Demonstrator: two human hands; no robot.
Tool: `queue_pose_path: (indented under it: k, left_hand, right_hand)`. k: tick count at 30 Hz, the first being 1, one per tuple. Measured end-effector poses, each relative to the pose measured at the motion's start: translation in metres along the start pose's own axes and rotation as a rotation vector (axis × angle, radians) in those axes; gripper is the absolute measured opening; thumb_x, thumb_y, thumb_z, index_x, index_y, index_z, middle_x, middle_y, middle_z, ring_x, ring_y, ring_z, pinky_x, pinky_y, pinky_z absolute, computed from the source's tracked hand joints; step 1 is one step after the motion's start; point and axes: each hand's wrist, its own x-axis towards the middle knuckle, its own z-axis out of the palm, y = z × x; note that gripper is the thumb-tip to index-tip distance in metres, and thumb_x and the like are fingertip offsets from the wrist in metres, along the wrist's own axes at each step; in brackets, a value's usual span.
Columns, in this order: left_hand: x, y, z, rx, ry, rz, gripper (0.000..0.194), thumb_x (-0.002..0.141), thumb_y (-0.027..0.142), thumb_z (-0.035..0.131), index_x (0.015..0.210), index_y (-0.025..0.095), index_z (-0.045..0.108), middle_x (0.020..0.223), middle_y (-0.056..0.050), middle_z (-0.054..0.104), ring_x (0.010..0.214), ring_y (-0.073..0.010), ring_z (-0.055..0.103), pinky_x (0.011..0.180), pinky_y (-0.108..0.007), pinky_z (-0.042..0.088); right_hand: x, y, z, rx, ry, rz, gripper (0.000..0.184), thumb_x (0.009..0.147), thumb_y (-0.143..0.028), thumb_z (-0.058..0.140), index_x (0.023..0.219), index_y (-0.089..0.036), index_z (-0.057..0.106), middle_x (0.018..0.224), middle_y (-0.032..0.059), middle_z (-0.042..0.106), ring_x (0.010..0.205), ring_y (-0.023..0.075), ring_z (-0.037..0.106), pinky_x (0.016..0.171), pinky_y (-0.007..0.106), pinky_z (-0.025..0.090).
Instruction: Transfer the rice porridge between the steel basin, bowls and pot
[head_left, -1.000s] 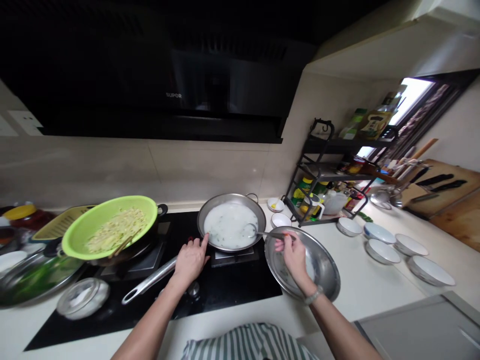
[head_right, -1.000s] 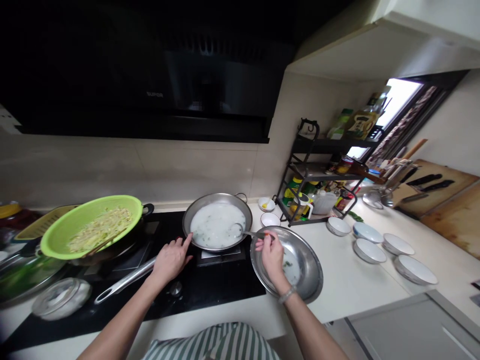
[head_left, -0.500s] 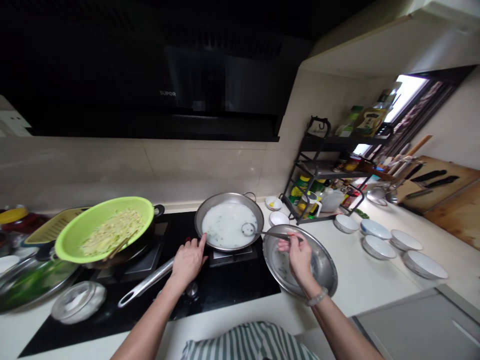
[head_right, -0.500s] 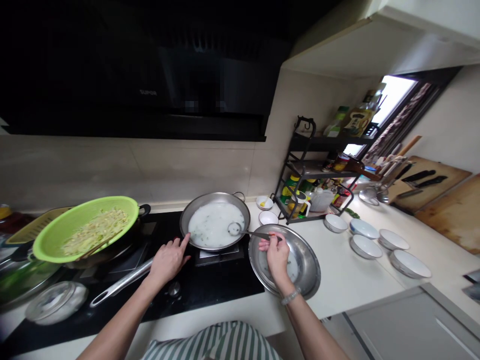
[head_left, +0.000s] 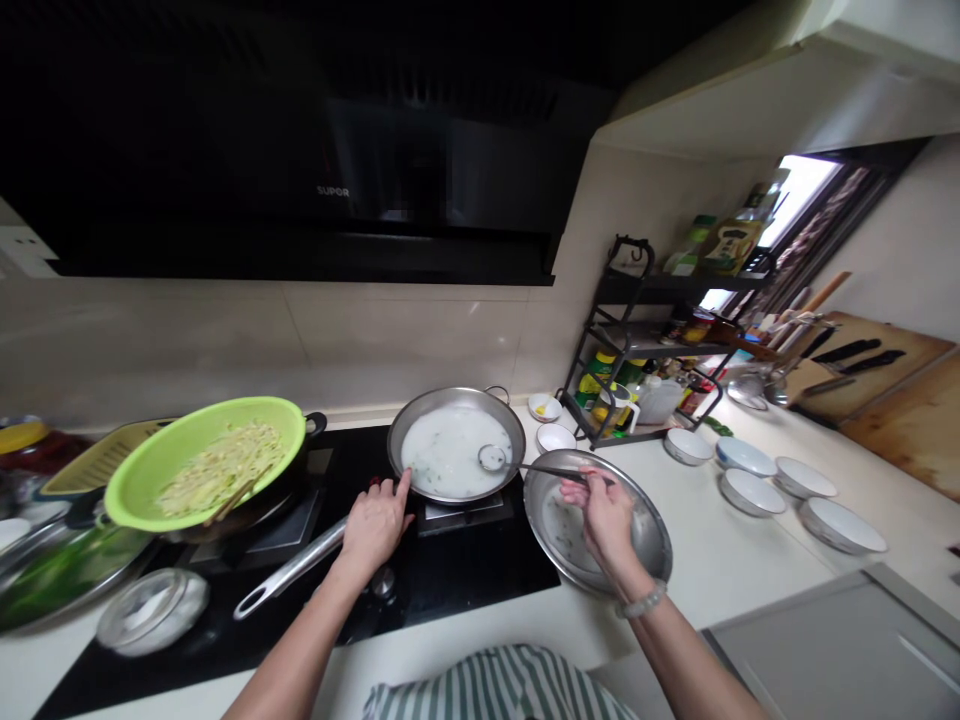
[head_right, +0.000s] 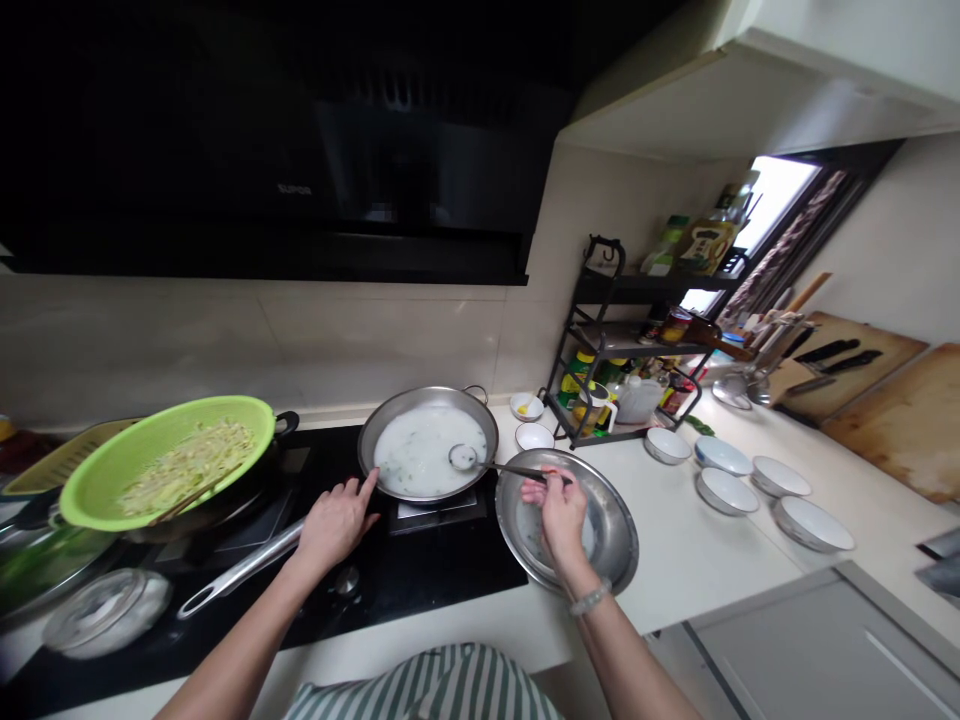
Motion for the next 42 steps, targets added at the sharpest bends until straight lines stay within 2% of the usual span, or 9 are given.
queue_pose_path:
  k: [5,10,16,22,27,31,35,38,42]
  left_hand:
    - [0.000,0.000,-0.001,0.017,-0.002,0.009,0.061,0.088,0.034,0.049,0.144,0.015,0.036,0.104,-0.016,0.058,0.091,-0.0272,0.055,0.076,-0.036,0.040]
    - [-0.001,0.000,-0.002,0.009,-0.004,0.014,0.061,0.088,0.033,0.049,0.144,0.014,0.035,0.104,-0.016,0.058,0.092,-0.0279,0.055,0.075,-0.036,0.040]
    - [-0.001,0.000,0.000,0.025,0.016,0.028,0.061,0.088,0.034,0.048,0.144,0.013,0.035,0.101,-0.016,0.058,0.091,-0.0274,0.055,0.074,-0.036,0.040]
    - [-0.001,0.000,-0.001,0.036,0.007,0.025,0.062,0.088,0.035,0.049,0.145,0.014,0.035,0.101,-0.016,0.058,0.091,-0.0271,0.055,0.074,-0.035,0.040]
    - [0.000,0.000,-0.001,0.042,0.004,0.028,0.061,0.089,0.034,0.048,0.145,0.013,0.035,0.101,-0.016,0.058,0.091,-0.0277,0.055,0.073,-0.036,0.040]
    - [0.000,0.000,-0.002,0.041,-0.006,0.024,0.061,0.089,0.035,0.048,0.145,0.014,0.034,0.104,-0.016,0.058,0.091,-0.0273,0.055,0.074,-0.035,0.040]
    - [0.001,0.001,-0.002,0.046,-0.017,0.019,0.063,0.088,0.036,0.048,0.145,0.013,0.034,0.106,-0.016,0.058,0.091,-0.0273,0.055,0.074,-0.035,0.040]
    - [0.001,0.001,-0.001,0.048,-0.015,0.018,0.063,0.088,0.036,0.048,0.145,0.013,0.034,0.106,-0.016,0.058,0.092,-0.0271,0.055,0.075,-0.035,0.039]
    - [0.000,0.001,-0.001,0.042,-0.012,0.020,0.063,0.088,0.036,0.048,0.145,0.013,0.034,0.105,-0.016,0.058,0.092,-0.0278,0.055,0.075,-0.036,0.040]
  right_hand:
    - [-0.001,-0.021,-0.019,0.091,0.059,0.021,0.016,0.066,-0.029,0.060,0.079,-0.021,0.056,0.056,0.0047,0.068,0.046,0.0212,0.063,0.042,0.030,0.050]
    - [0.001,-0.036,-0.060,0.115,0.184,-0.033,0.021,0.061,-0.027,0.064,0.079,-0.017,0.057,0.053,0.0051,0.067,0.047,0.0199,0.064,0.041,0.026,0.050]
    - [-0.003,-0.014,-0.112,-0.108,0.273,-0.164,0.029,0.067,-0.039,0.065,0.085,-0.018,0.056,0.055,0.0055,0.068,0.047,0.0200,0.064,0.045,0.029,0.052]
    - [-0.022,0.031,-0.150,-0.573,0.061,-0.455,0.033,0.082,-0.045,0.054,0.098,-0.017,0.061,0.069,0.0072,0.070,0.049,0.0188,0.064,0.052,0.032,0.055]
    - [-0.035,0.046,-0.165,-0.796,-0.228,-0.824,0.022,0.085,-0.035,0.054,0.098,-0.022,0.066,0.088,0.0083,0.071,0.081,0.0224,0.069,0.073,0.034,0.057]
    - [-0.029,0.038,-0.159,-0.643,-0.003,-0.598,0.027,0.085,-0.039,0.053,0.099,-0.018,0.063,0.075,0.0072,0.070,0.061,0.0195,0.067,0.064,0.034,0.056]
    - [-0.018,0.012,-0.129,-0.161,0.277,-0.282,0.031,0.081,-0.043,0.057,0.096,-0.017,0.057,0.062,0.0058,0.069,0.054,0.0210,0.066,0.052,0.033,0.053]
    - [-0.016,-0.008,-0.095,-0.008,0.203,-0.249,0.029,0.077,-0.042,0.062,0.092,-0.018,0.057,0.061,0.0061,0.069,0.054,0.0214,0.066,0.048,0.031,0.052]
    - [-0.021,-0.015,-0.046,-0.115,-0.021,-0.269,0.028,0.082,-0.043,0.057,0.096,-0.019,0.057,0.059,0.0042,0.067,0.058,0.0224,0.067,0.058,0.035,0.055]
